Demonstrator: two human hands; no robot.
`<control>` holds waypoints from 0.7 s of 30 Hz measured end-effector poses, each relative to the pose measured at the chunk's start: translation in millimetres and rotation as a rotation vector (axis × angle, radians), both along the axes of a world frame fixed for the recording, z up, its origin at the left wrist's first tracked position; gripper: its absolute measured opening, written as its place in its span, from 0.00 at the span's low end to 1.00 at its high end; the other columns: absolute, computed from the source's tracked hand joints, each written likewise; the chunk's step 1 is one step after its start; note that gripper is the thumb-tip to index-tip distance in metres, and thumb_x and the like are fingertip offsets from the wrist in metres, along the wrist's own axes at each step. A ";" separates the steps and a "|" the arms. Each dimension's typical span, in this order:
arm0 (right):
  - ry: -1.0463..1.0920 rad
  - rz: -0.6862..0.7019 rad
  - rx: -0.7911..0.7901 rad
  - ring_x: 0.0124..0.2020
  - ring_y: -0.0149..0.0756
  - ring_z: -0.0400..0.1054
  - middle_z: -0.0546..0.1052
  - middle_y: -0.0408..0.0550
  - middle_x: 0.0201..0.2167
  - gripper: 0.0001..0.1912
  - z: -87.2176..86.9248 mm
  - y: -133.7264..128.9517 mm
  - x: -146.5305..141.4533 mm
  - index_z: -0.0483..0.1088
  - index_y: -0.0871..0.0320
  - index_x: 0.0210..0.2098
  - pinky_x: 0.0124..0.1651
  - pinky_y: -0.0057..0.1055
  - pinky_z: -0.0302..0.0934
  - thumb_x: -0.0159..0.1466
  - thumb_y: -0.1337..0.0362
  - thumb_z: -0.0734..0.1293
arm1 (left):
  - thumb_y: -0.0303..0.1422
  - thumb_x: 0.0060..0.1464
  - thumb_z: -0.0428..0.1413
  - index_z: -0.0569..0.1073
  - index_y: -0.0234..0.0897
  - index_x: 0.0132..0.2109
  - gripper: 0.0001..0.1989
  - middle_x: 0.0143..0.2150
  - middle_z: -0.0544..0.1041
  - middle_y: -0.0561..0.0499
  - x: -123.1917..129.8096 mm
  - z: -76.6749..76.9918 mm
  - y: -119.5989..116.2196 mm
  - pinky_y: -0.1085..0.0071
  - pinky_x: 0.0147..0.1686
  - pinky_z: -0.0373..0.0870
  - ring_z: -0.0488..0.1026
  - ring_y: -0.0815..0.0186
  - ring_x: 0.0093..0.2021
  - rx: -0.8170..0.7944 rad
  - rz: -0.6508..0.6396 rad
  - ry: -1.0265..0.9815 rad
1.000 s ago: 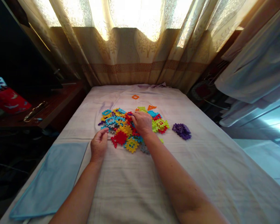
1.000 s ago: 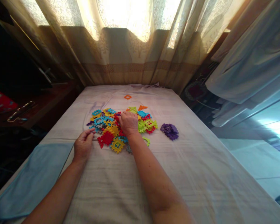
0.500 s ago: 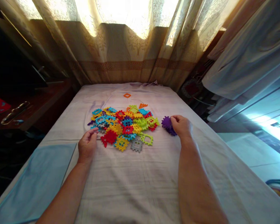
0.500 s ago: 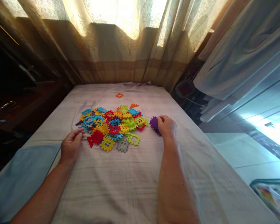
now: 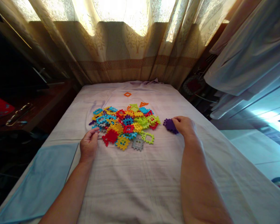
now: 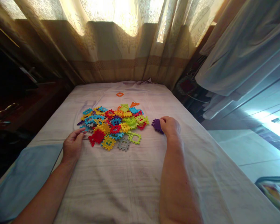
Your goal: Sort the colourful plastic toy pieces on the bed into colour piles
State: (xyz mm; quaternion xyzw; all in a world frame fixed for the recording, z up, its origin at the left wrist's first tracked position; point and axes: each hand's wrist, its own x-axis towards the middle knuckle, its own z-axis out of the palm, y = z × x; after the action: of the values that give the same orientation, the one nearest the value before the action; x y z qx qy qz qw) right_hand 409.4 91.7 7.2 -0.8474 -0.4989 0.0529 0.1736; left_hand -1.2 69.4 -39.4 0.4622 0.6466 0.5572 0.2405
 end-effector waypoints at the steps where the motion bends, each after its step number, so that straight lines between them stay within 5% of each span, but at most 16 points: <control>1: -0.001 -0.009 -0.005 0.32 0.41 0.73 0.82 0.51 0.36 0.16 0.5 -0.3 0.0 0.82 0.51 0.39 0.31 0.32 0.60 0.60 0.56 0.63 | 0.39 0.50 0.54 0.79 0.36 0.45 0.18 0.41 0.82 0.47 -0.1 0.0 -0.1 0.63 0.52 0.73 0.79 0.61 0.45 -0.001 -0.001 0.007; 10: -0.033 -0.006 0.168 0.38 0.43 0.74 0.82 0.52 0.38 0.17 5.0 2.9 -13.4 0.81 0.53 0.42 0.39 0.36 0.65 0.61 0.58 0.62 | 0.39 0.50 0.54 0.79 0.37 0.43 0.17 0.40 0.82 0.47 0.6 0.3 -1.1 0.64 0.50 0.73 0.79 0.61 0.44 0.009 -0.007 0.013; 17: -0.017 0.473 0.279 0.49 0.45 0.71 0.80 0.52 0.47 0.17 2.5 9.4 -97.3 0.78 0.55 0.47 0.54 0.40 0.63 0.64 0.63 0.61 | 0.39 0.50 0.54 0.79 0.37 0.44 0.17 0.43 0.82 0.47 0.0 -1.9 -0.6 0.63 0.53 0.71 0.78 0.60 0.46 0.016 -0.018 0.012; 21: 0.009 0.719 0.315 0.57 0.45 0.66 0.74 0.54 0.58 0.23 -8.4 5.6 -145.3 0.70 0.56 0.59 0.59 0.42 0.60 0.65 0.66 0.60 | 0.40 0.51 0.54 0.79 0.37 0.44 0.17 0.43 0.82 0.47 -1.3 -4.9 0.0 0.63 0.53 0.71 0.78 0.60 0.46 0.017 -0.025 0.008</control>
State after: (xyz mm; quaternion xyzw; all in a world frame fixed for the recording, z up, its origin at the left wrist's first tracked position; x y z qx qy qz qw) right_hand 264.1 97.2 -1.1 -0.5815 -0.7651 0.0369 0.2741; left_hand -2.5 69.4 -44.3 0.4744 0.6372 0.5577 0.2408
